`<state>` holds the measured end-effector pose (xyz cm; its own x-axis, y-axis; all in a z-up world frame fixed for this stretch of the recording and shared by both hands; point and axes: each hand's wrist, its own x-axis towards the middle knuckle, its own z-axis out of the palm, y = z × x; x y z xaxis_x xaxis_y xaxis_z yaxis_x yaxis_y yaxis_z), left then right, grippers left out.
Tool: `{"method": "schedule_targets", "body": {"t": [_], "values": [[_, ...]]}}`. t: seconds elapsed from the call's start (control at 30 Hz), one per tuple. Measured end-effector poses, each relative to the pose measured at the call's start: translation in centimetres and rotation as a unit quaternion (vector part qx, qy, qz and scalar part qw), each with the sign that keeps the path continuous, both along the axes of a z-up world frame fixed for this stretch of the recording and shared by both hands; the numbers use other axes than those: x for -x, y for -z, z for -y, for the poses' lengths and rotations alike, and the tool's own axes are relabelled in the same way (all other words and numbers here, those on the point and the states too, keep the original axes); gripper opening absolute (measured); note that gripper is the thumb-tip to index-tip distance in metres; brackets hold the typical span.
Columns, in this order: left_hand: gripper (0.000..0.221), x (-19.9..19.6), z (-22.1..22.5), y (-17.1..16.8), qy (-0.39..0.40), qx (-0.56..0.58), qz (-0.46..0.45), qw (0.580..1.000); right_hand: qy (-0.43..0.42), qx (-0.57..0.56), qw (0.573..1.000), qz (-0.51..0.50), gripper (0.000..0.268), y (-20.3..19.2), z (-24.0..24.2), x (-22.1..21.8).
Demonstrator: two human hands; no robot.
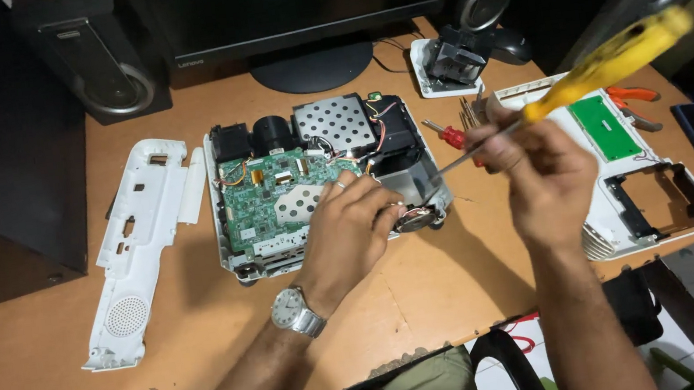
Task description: Removing the main circuit board from an electronic device using a screwdriver.
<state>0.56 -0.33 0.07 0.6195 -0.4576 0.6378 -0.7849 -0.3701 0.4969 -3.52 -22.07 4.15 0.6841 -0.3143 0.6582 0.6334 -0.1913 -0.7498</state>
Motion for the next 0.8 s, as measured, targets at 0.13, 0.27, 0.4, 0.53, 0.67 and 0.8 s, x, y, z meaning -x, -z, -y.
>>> {"method": "schedule_targets", "body": {"t": [0.13, 0.27, 0.4, 0.53, 0.67, 0.8], "values": [[0.007, -1.9, 0.7, -1.5, -0.018, 0.015, 0.024, 0.999, 0.080, 0.071, 0.989, 0.101, 0.016, -0.5, 3.1, -3.2], [0.012, -6.1, 3.6, -4.2, -0.022, -0.089, -0.006, 0.996, 0.177, 0.020, 0.973, 0.147, 0.019, -0.1, 3.5, -6.4], [0.011, -12.3, 9.2, -5.1, -0.095, -0.166, -0.036, 0.981, 0.213, -0.006, 0.962, 0.172, 0.017, 2.8, 3.9, -9.2], [0.010, -23.2, 16.0, 0.1, -0.158, -0.218, -0.018, 0.963, 0.223, 0.008, 0.964, 0.142, 0.010, 3.1, 2.7, -8.1], [0.014, -28.2, 19.6, 2.6, -0.106, -0.257, -0.018, 0.960, 0.193, -0.047, 0.975, 0.103, 0.011, 4.1, 2.8, -7.9], [0.015, -29.2, 21.1, 2.5, -0.094, -0.296, -0.014, 0.951, 0.186, -0.026, 0.978, 0.086, 0.012, 4.2, 3.4, -7.8]]}}
